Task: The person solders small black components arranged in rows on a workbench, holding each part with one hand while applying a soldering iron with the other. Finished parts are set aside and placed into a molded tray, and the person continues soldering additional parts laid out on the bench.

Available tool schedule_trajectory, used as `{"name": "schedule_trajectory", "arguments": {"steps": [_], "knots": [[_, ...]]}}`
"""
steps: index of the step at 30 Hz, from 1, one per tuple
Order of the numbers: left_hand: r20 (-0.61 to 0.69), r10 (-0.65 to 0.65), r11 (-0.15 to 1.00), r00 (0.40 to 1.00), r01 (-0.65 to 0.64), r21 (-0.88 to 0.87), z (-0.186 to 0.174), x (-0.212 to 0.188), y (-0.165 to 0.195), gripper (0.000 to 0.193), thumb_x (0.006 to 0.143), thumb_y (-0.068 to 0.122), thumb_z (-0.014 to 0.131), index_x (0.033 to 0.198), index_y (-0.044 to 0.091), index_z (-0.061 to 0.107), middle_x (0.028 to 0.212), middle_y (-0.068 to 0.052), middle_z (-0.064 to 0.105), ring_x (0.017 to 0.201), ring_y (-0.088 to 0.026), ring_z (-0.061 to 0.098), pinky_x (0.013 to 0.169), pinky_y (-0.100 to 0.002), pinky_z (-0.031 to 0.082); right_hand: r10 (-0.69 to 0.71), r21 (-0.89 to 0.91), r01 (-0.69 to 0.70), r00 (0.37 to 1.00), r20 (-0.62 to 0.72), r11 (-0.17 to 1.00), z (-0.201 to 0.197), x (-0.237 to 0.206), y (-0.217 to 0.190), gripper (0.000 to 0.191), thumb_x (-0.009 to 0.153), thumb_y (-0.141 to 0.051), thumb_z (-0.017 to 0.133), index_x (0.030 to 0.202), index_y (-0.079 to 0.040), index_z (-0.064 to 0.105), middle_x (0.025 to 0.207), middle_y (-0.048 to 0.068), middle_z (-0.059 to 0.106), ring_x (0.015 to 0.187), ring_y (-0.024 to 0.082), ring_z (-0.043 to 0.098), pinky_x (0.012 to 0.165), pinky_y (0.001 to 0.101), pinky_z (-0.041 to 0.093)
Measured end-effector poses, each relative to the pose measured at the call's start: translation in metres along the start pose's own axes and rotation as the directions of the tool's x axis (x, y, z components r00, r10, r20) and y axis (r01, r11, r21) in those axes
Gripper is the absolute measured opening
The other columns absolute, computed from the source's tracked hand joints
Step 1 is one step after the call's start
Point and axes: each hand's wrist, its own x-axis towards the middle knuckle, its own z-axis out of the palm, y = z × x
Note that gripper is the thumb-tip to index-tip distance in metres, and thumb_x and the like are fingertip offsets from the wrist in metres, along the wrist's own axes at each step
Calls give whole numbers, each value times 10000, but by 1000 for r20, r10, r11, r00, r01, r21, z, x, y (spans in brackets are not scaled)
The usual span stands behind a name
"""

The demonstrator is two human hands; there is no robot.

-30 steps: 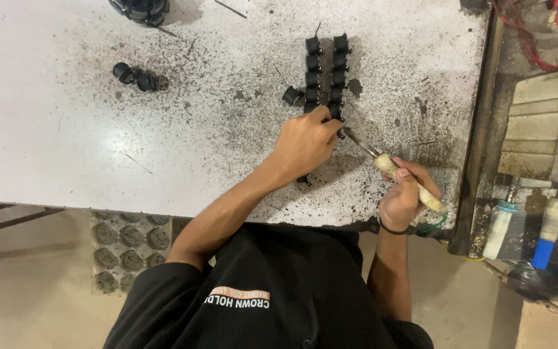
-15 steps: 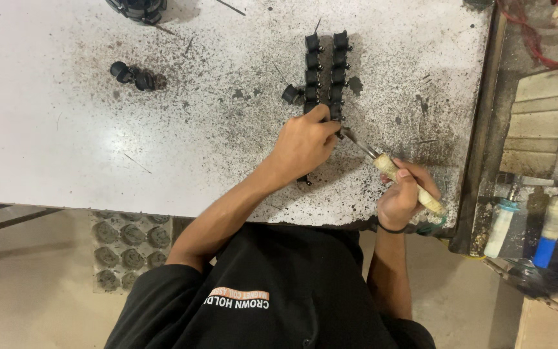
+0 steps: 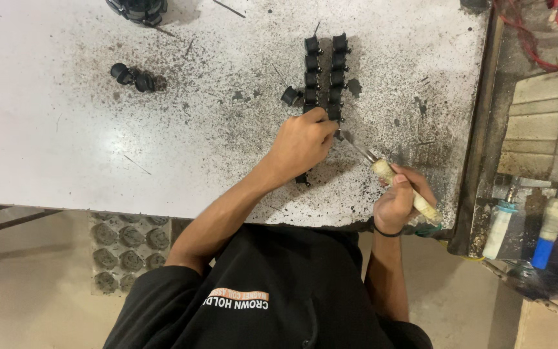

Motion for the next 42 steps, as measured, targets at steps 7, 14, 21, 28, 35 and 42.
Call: {"name": "schedule_trajectory", "arguments": {"steps": [7,14,21,28,35,42], "knots": [[9,-11,1000,1000,11,16,2,1,1,120,835,78,731,934,39,786,904,-107,693,634,-299,698,554,-412,569,0,-6,0,1000,-26,1000,-2,1,5,148,900,-55,626,925,72,697,911,150,718,821,193,639,822,309,527],[-31,6,1000,1000,-5,22,2,1,3,129,823,103,736,935,47,771,896,-107,689,643,-310,694,550,-425,566,42,27,-41,999,-18,999,-1,3,1,167,874,-49,600,918,73,706,923,159,724,844,205,661,860,321,542],[114,-13,994,993,1,109,9,4,0,76,865,55,663,889,-9,697,827,-139,652,539,-263,660,433,-398,512,35,55,-37,999,39,998,-3,5,2,138,860,-34,611,930,53,693,926,159,722,831,223,689,853,362,598],[13,58,993,998,-59,104,8,4,0,67,860,34,669,903,-4,704,857,-128,661,575,-242,656,462,-363,523,-81,52,77,993,82,996,-6,6,3,144,952,-5,591,1004,75,699,985,195,719,818,255,656,778,344,559],[-362,149,987,920,-159,3,-42,-15,4,83,944,-28,726,1023,-24,701,992,-131,639,683,-224,650,510,-294,537,-107,66,131,951,-291,989,-70,33,-61,169,973,-175,617,991,-14,661,932,148,690,774,268,657,579,315,476],[-363,26,998,931,-6,57,-92,-45,-29,90,993,-63,659,1068,-26,694,1012,-167,632,731,-224,609,522,-312,480,270,357,-74,798,-539,931,-171,22,-99,359,956,-385,681,1074,-46,677,899,103,641,803,198,583,747,329,506]]}}
